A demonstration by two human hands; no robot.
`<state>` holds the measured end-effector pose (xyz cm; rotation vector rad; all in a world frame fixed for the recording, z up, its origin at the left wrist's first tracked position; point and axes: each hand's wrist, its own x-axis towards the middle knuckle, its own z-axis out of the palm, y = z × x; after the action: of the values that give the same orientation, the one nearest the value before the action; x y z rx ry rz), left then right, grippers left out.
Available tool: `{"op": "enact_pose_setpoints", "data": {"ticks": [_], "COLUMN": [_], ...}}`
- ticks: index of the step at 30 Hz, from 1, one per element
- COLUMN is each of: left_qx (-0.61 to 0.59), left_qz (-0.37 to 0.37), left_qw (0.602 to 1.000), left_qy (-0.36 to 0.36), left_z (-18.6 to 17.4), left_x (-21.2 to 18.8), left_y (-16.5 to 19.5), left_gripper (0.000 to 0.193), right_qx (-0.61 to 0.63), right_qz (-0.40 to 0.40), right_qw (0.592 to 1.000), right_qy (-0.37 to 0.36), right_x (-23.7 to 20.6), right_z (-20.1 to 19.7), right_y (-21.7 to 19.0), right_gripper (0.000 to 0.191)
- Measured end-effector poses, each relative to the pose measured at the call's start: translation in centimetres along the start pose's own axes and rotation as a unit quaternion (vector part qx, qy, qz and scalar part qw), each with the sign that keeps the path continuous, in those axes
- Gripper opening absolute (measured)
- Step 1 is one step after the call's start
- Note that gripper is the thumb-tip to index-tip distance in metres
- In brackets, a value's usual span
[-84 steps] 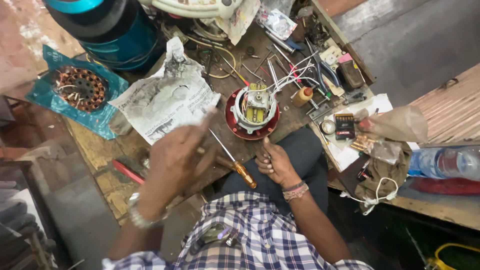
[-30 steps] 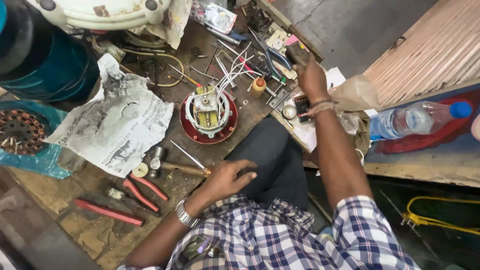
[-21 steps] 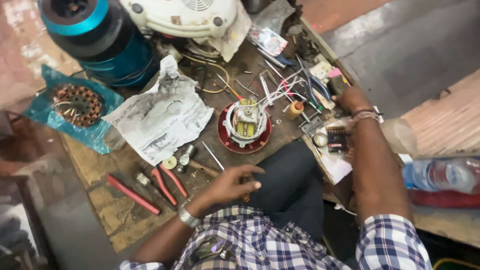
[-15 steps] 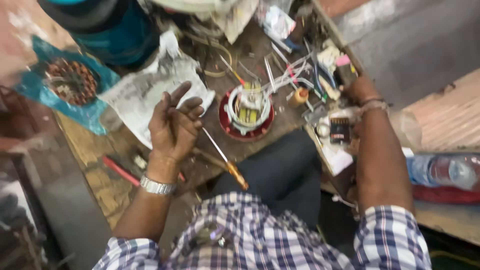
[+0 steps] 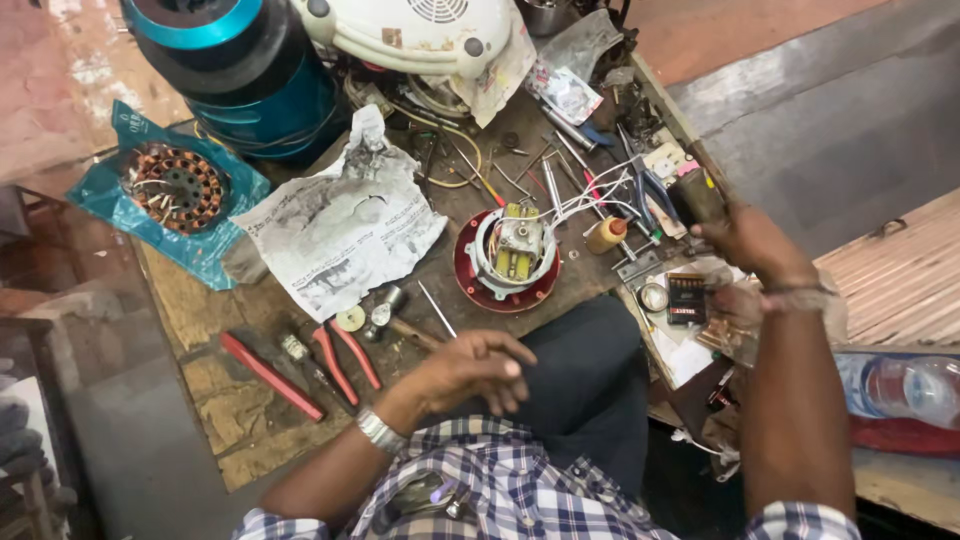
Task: The person sits on the floor and works on a disassembled electric motor, using a screwdriver to tighten components and handling small parts. The person also moves a fan housing and other items on the cluttered workbench to access the motor.
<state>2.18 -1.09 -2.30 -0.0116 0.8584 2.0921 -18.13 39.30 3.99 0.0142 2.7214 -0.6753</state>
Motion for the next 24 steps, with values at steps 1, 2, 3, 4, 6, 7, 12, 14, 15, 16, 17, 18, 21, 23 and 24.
{"op": "enact_pose_setpoints", "data": {"ticks": [1,2,3,4,6,7,12,14,15,16,17,18,21,23,24], "left_qx": [0.025,0.038,0.052,0.067,0.112,0.134,0.138,0.116,0.119,0.120,0.143,0.166,0.170,0.165,0.170], "left_qz": [-0.010,-0.009,-0.008,-0.006,0.014,0.023,0.187,0.228,0.227,0.226,0.235,0.244,0.235,0.223,0.220], "left_qw": [1.000,0.999,0.999,0.998,0.994,0.991,0.972,0.966,0.965,0.964,0.959,0.953,0.955,0.959,0.959], "left_qy": [-0.012,-0.006,-0.001,0.004,-0.007,-0.011,0.024,0.043,0.058,0.073,0.074,0.074,0.062,0.059,0.060], "left_z": [0.2,0.4,0.6,0.8,1.2,1.4,2.5,2.0,1.5,0.8,0.1,-0.7,-2.4,-2.7,-2.7], "left_x": [0.3,0.6,0.9,1.1,1.2,1.1,0.3,0.1,-0.1,-0.4,-0.6,-0.9,-1.6,-1.7,-1.7], "left_y": [-0.6,-1.2,-1.6,-1.9,-2.2,-2.3,-2.9,-3.0,-2.9,-2.7,-2.6,-2.4,-1.9,-1.7,-1.5], "left_gripper": [0.037,0.041,0.045,0.049,0.065,0.074,0.110,0.104,0.098,0.093,0.089,0.084,0.078,0.077,0.077], "right_qx": [-0.014,-0.028,0.009,0.046,-0.057,-0.107,-0.125,-0.141,-0.150,-0.144,-0.138,-0.131,-0.132,-0.126,-0.124], "right_qz": [0.018,0.038,-0.030,-0.098,-0.150,-0.147,-0.217,-0.241,-0.255,-0.271,-0.286,-0.302,-0.302,-0.297,-0.295], "right_qw": [0.999,0.997,0.996,0.990,0.978,0.973,0.950,0.940,0.935,0.932,0.930,0.927,0.922,0.923,0.923], "right_qy": [-0.031,-0.063,-0.080,-0.095,-0.135,-0.143,-0.188,-0.194,-0.197,-0.191,-0.186,-0.181,-0.203,-0.210,-0.212], "right_x": [-1.7,-3.5,-5.7,-7.9,-11.4,-12.8,-16.5,-16.6,-16.6,-16.6,-16.7,-16.7,-16.9,-16.8,-16.8], "right_z": [-0.2,-0.2,-0.4,-0.5,0.1,0.6,6.0,8.2,9.0,9.5,9.9,10.2,10.2,9.9,9.7], "right_y": [-1.1,-2.2,-3.2,-4.2,-6.5,-7.6,-13.0,-14.7,-15.4,-15.9,-16.4,-16.9,-18.1,-18.8,-19.0], "right_gripper": [0.075,0.069,0.069,0.068,0.071,0.074,0.079,0.078,0.078,0.079,0.079,0.080,0.085,0.082,0.081]}}
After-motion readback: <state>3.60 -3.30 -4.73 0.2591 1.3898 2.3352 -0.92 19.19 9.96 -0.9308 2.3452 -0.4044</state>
